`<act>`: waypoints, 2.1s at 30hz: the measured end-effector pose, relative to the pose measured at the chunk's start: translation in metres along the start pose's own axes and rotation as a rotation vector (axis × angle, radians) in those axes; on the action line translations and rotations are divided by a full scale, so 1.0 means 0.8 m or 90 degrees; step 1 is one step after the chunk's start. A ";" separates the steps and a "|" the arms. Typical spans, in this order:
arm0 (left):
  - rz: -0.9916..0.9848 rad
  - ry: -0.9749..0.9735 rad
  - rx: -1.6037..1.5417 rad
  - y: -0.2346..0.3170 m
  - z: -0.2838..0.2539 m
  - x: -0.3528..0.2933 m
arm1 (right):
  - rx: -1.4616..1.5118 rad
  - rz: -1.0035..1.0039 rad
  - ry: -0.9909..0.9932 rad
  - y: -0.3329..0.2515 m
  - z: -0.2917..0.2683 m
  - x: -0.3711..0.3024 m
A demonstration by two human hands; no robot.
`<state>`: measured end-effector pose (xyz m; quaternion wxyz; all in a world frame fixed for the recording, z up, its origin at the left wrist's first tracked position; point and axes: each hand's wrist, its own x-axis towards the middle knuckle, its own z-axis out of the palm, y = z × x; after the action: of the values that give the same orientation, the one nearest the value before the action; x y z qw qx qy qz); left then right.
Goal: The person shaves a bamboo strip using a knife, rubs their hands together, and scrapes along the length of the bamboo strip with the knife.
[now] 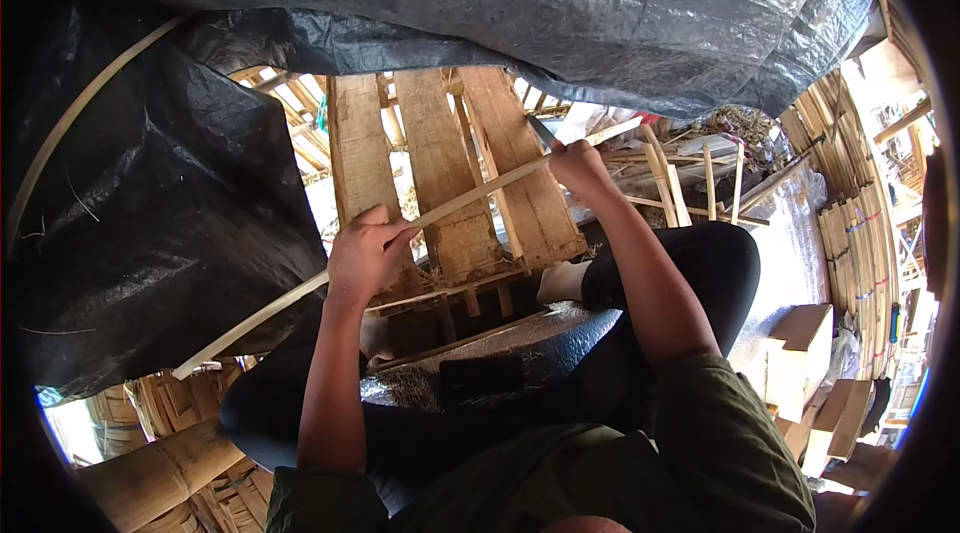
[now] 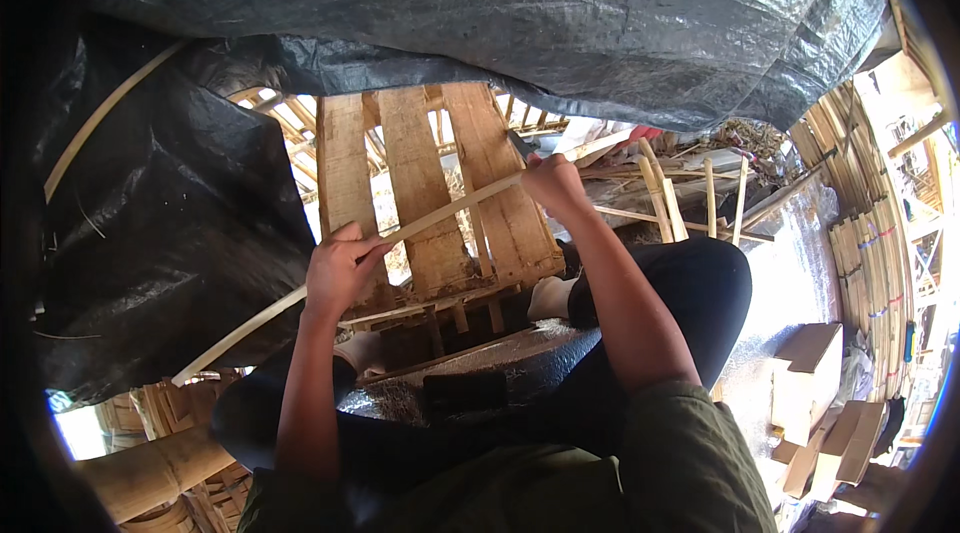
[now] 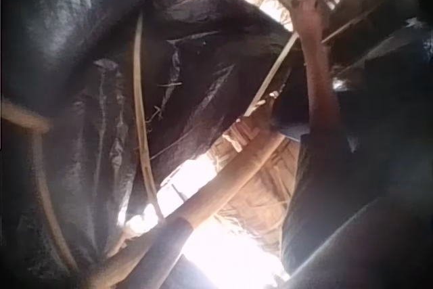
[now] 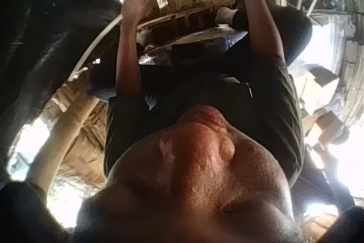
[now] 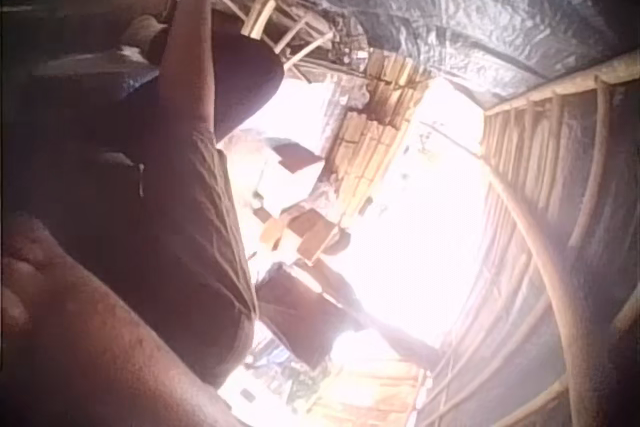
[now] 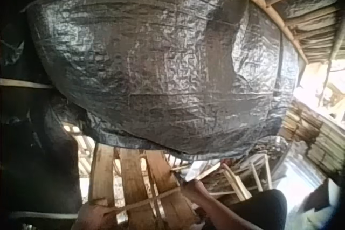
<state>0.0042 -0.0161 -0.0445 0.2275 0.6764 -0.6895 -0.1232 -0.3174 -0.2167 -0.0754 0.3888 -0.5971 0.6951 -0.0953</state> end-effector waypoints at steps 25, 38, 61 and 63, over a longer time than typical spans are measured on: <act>0.044 0.042 -0.023 -0.011 -0.002 0.005 | 0.232 0.137 0.063 0.043 -0.022 0.022; 0.017 0.018 -0.026 -0.013 -0.001 0.004 | 0.233 0.168 0.063 0.023 -0.026 0.014; 0.013 0.012 -0.011 -0.011 -0.002 0.004 | 0.151 0.095 0.088 0.034 -0.018 0.018; -0.013 0.003 -0.018 -0.012 -0.003 0.004 | 0.185 0.111 0.046 0.039 -0.018 0.022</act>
<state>0.0138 -0.0198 -0.0464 0.2372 0.6804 -0.6804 -0.1334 -0.3498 -0.2293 -0.0919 0.4526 -0.4685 0.7365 -0.1824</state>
